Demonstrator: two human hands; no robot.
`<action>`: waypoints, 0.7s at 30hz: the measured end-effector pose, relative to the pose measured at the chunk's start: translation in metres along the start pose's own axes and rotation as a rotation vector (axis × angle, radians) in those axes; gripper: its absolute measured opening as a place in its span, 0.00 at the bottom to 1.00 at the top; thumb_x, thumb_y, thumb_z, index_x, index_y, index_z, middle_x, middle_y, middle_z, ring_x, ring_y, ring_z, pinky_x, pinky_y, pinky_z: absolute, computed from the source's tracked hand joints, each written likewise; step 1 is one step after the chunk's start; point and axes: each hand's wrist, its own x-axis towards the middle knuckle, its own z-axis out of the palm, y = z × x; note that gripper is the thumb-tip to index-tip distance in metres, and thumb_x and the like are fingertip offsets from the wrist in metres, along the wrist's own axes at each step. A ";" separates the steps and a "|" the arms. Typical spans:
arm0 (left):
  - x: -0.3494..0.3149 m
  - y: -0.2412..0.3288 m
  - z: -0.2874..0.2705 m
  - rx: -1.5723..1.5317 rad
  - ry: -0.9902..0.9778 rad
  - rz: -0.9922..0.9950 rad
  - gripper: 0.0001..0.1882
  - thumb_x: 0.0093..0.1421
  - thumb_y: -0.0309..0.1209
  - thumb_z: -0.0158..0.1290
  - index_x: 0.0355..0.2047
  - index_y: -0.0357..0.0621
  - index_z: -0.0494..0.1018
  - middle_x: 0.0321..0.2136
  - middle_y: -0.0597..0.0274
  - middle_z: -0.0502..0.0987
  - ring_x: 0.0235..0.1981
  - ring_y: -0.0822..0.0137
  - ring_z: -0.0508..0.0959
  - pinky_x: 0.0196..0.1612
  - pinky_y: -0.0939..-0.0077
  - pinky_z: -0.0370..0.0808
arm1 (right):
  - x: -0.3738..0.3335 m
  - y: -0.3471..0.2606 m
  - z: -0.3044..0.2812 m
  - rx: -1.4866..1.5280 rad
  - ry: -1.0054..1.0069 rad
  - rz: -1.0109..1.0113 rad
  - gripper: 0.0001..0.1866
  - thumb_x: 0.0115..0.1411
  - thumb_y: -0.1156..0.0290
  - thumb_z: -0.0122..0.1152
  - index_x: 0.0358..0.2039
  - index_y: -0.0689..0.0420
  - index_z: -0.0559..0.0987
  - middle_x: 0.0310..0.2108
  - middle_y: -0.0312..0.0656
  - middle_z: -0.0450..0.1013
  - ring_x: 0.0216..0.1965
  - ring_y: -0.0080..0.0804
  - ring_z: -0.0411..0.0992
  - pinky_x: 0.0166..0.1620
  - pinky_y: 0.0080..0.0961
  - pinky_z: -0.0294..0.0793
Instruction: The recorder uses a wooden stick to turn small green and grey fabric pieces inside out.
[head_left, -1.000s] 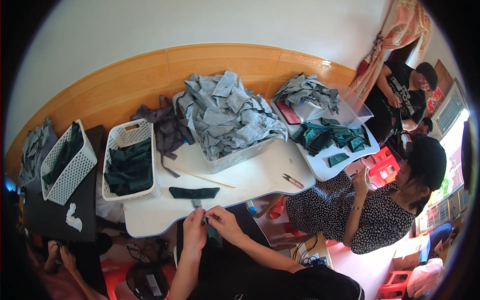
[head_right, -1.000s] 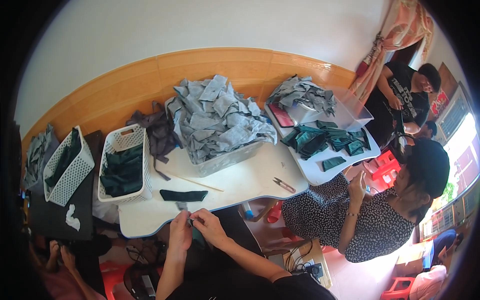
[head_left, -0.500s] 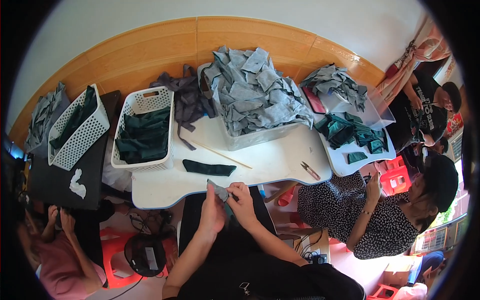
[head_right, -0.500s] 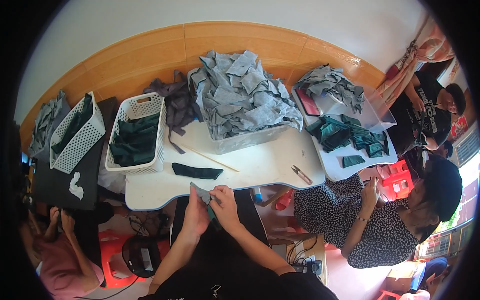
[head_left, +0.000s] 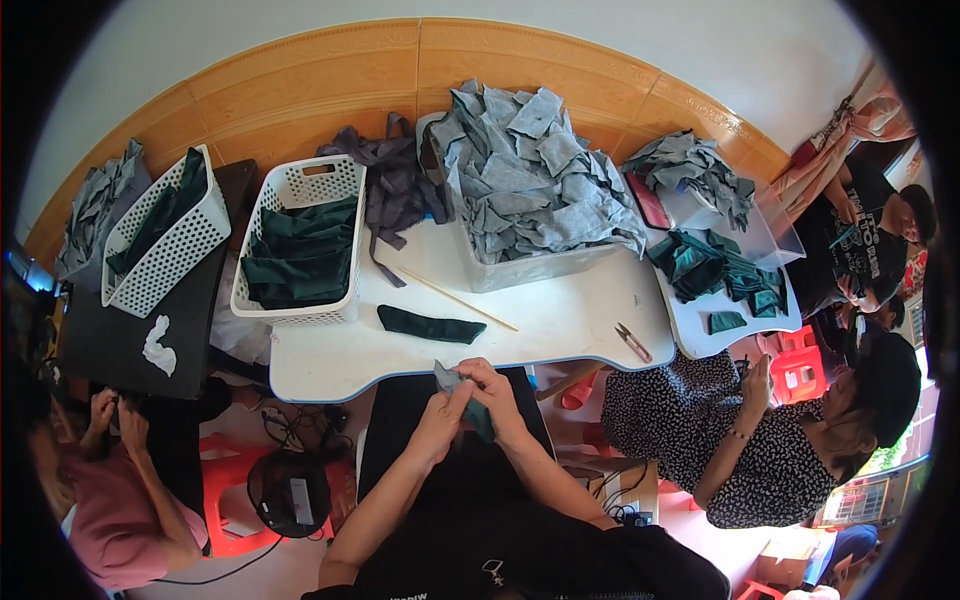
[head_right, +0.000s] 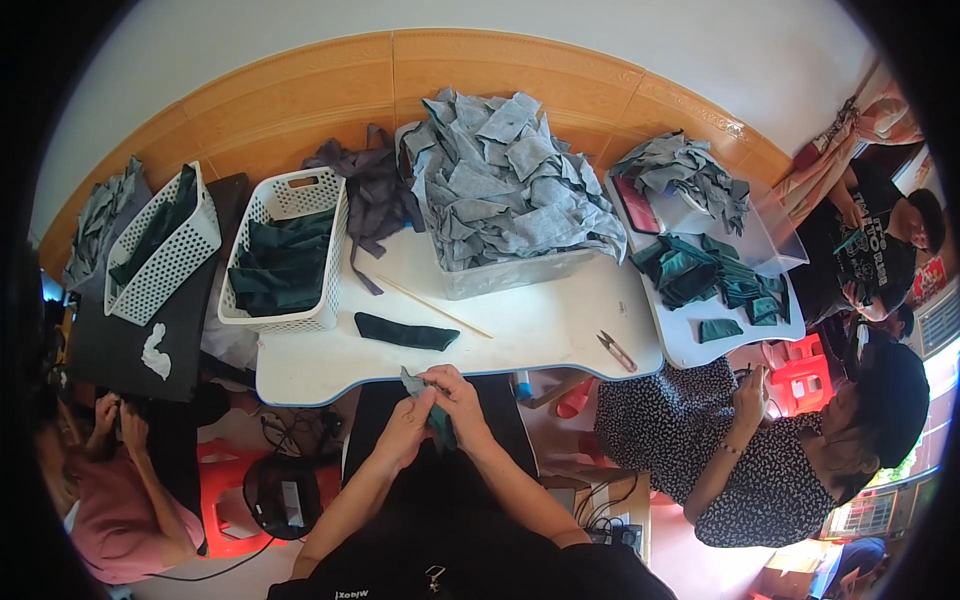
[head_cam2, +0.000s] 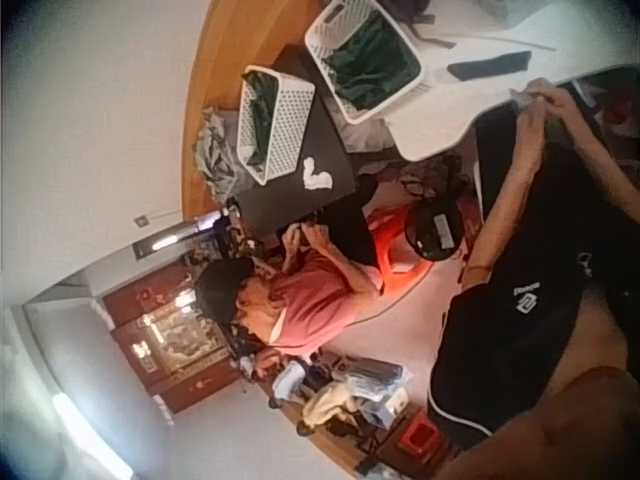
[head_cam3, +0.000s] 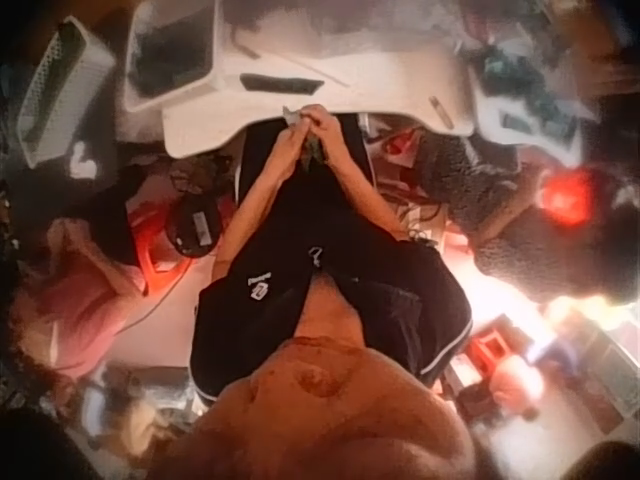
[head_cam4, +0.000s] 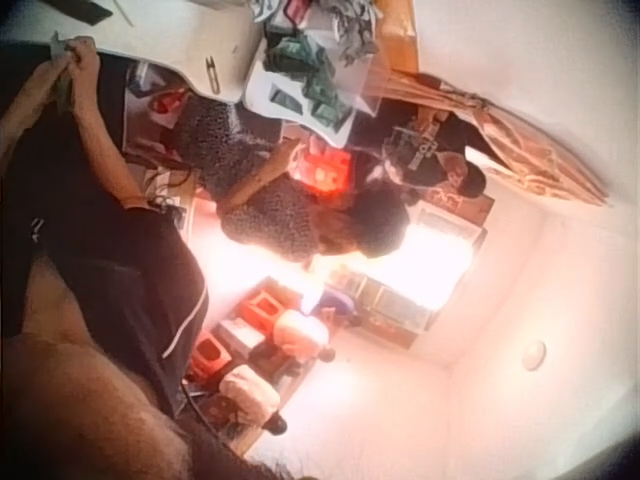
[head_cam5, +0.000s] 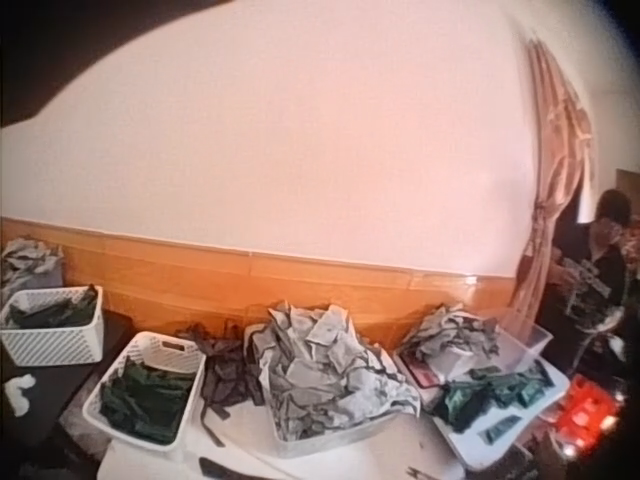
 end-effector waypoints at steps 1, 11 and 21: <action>-0.002 0.002 0.003 -0.039 0.003 -0.040 0.28 0.97 0.55 0.64 0.65 0.37 0.88 0.49 0.62 0.92 0.46 0.72 0.91 0.49 0.68 0.88 | 0.000 0.003 0.001 0.019 0.032 -0.034 0.18 0.81 0.79 0.76 0.67 0.63 0.96 0.65 0.43 0.83 0.68 0.38 0.84 0.73 0.34 0.82; 0.008 -0.003 0.027 -0.014 0.488 0.431 0.11 0.94 0.33 0.68 0.62 0.37 0.85 0.45 0.66 0.90 0.44 0.74 0.86 0.50 0.74 0.83 | -0.010 0.013 0.029 -0.418 0.333 -0.057 0.20 0.73 0.79 0.79 0.63 0.61 0.96 0.63 0.51 0.82 0.67 0.54 0.82 0.72 0.45 0.83; 0.025 -0.005 -0.071 0.279 0.162 0.404 0.11 0.93 0.32 0.68 0.51 0.35 0.89 0.41 0.69 0.87 0.43 0.75 0.84 0.48 0.74 0.81 | -0.027 0.021 0.016 0.554 -0.145 0.497 0.09 0.93 0.61 0.77 0.59 0.51 0.96 0.47 0.29 0.81 0.48 0.26 0.80 0.59 0.37 0.81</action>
